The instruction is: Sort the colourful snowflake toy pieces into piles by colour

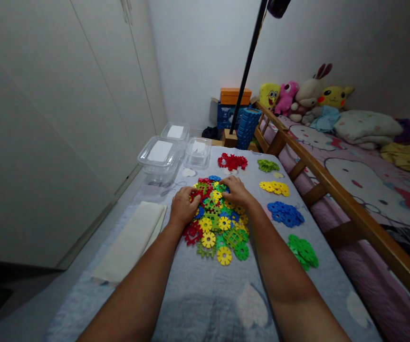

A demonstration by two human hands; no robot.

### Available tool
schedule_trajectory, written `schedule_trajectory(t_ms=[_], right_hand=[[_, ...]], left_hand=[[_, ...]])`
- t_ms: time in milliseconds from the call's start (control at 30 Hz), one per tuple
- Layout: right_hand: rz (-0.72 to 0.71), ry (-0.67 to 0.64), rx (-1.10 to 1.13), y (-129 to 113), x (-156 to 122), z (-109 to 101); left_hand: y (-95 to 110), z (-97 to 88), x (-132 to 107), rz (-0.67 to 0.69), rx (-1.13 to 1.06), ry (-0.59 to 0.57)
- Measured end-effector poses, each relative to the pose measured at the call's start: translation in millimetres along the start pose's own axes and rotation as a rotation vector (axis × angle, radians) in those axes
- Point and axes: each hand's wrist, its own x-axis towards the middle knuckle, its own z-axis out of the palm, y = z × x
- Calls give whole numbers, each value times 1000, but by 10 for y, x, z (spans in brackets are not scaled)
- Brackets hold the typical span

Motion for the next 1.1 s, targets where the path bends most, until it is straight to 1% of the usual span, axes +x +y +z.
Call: schedule_trajectory(t_ms=[167, 433, 633, 800, 1000, 1100], right_hand=[[22, -13, -27, -41, -22, 6], [-14, -38, -54, -48, -1, -40], [14, -6, -67, -91, -37, -9], [19, -23, -91, -99, -50, -8], [-13, -33, -48, -80, -21, -69], [-76, -35, 44, -61, -10, -132]], left_hand=[[15, -7, 0, -1, -4, -7], [1, 2, -1, 1, -5, -3], [8, 4, -1, -6, 2, -5], [3, 10, -4, -5, 0, 1], [11, 6, -2, -6, -8, -5], [17, -1, 4, -6, -1, -14]])
